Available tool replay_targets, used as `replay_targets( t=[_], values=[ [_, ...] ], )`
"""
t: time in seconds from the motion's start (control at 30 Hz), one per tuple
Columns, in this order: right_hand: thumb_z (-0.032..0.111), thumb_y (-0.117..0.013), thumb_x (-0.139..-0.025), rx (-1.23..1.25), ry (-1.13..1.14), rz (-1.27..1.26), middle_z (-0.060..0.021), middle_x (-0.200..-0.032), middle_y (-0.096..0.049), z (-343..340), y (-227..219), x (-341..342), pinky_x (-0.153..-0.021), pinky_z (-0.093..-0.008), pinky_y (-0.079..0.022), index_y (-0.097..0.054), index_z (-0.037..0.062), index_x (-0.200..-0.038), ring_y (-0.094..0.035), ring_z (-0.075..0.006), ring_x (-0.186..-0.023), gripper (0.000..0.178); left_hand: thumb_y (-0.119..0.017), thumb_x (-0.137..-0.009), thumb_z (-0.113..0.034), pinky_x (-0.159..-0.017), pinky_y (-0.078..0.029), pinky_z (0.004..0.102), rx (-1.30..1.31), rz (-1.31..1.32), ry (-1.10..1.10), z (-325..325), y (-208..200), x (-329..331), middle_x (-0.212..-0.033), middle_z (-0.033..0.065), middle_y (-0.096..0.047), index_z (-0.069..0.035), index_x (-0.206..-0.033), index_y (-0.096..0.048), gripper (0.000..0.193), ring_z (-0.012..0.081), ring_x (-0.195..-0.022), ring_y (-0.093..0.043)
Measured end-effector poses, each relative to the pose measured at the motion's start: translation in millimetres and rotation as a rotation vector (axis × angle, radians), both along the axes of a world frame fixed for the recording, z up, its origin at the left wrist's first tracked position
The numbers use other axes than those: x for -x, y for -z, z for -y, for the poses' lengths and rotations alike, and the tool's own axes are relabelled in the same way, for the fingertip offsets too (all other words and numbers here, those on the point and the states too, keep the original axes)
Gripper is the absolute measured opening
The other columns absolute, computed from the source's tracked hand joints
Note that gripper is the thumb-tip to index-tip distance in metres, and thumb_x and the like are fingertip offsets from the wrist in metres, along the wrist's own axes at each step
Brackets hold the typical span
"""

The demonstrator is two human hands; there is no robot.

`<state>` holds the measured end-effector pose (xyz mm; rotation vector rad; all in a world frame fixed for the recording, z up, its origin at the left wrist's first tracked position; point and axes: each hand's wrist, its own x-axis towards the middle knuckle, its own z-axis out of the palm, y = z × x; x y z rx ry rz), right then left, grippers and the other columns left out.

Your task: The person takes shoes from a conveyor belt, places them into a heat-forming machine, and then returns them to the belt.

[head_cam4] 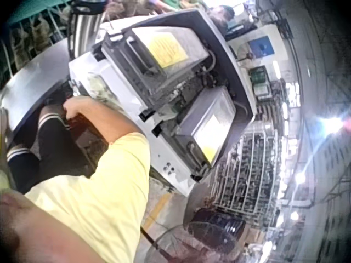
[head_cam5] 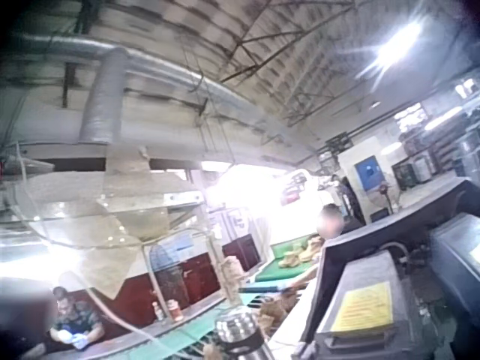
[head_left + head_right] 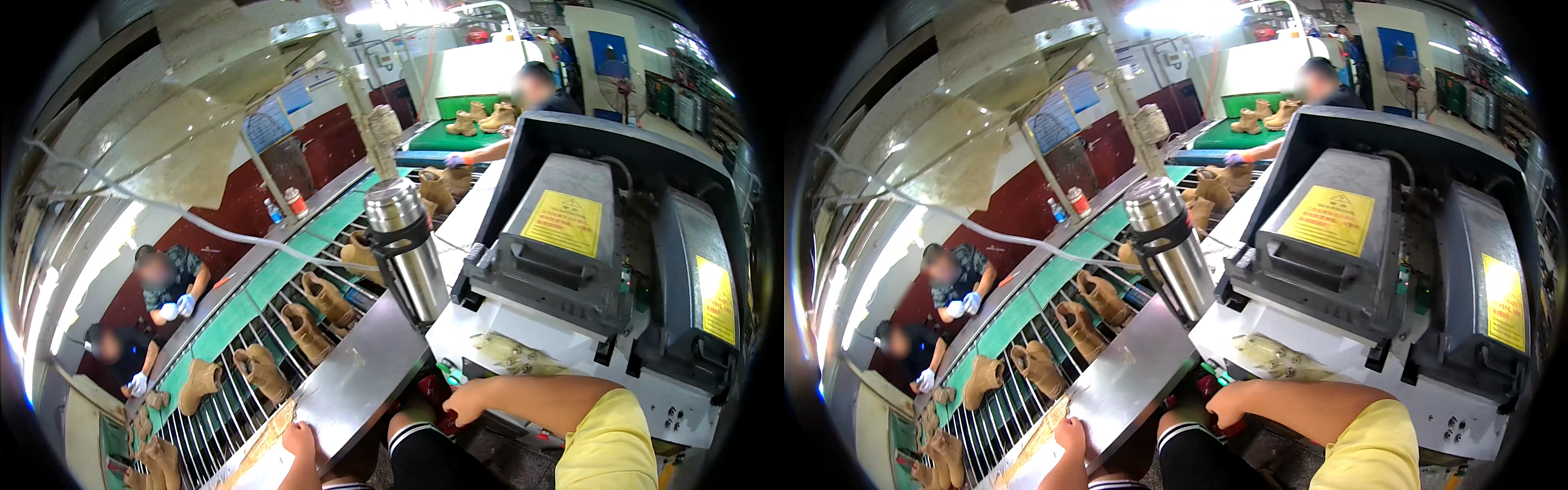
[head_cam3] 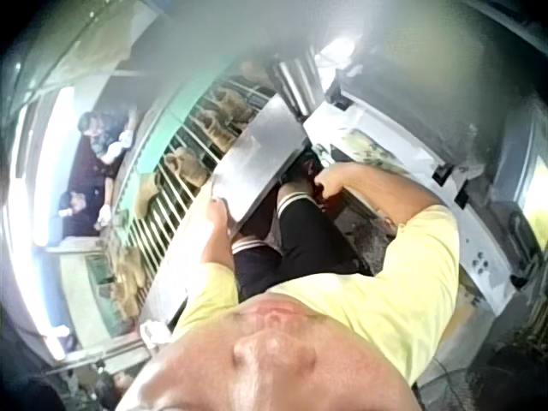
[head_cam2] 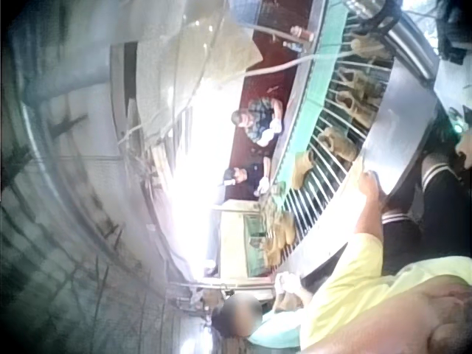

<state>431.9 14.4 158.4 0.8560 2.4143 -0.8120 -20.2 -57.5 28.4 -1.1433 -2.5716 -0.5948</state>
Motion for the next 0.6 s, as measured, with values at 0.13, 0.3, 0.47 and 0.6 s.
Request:
replay_targets(
  t=[0.13, 0.3, 0.47, 0.6],
  values=[
    [0.035, -0.057, -0.08, -0.015, 0.027, -0.057, -0.0154, -0.114, -0.062, 1, 6, 0, -0.087, -0.0442, -0.046, -0.053, 0.0108, -0.123, -0.059, -0.0323, -0.105, 0.05, -0.056, -0.078, -0.025, -0.062, -0.046, 0.0449, -0.031, 0.027, 0.029, 2, -7, -7, -0.066, 0.0162, -0.062, -0.003, -0.061, -0.06, 0.028, 0.0348, -0.064, -0.06],
    [0.036, -0.055, -0.082, -0.023, 0.023, -0.059, -0.017, -0.113, -0.062, -2, -2, -2, -0.088, -0.044, -0.046, -0.05, 0.0093, -0.126, -0.058, -0.034, -0.105, 0.052, -0.056, -0.078, -0.025, -0.063, -0.047, 0.0444, -0.016, 0.017, 0.012, 1, -7, -4, -0.066, 0.016, -0.062, -0.003, -0.061, -0.06, 0.028, 0.0346, -0.065, -0.059],
    [0.034, -0.056, -0.081, 0.007, 0.016, -0.071, -0.0178, -0.109, -0.063, 2, -6, 0, -0.086, -0.0445, -0.047, -0.051, 0.0082, -0.124, -0.059, -0.035, -0.102, 0.05, -0.056, -0.077, -0.025, -0.063, -0.046, 0.0452, -0.008, 0.054, 0.002, 3, -9, -3, -0.067, 0.0166, -0.062, -0.003, -0.061, -0.06, 0.028, 0.0348, -0.066, -0.06],
    [0.034, -0.056, -0.08, -0.004, -0.001, -0.164, -0.0203, -0.105, -0.064, 2, 2, -4, -0.083, -0.0463, -0.047, -0.054, 0.0072, -0.12, -0.061, -0.0363, -0.098, 0.049, -0.055, -0.077, -0.024, -0.063, -0.046, 0.047, -0.04, -0.022, -0.01, 1, -5, -3, -0.067, 0.0184, -0.062, -0.002, -0.064, -0.06, 0.027, 0.0371, -0.065, -0.06]
  ],
)
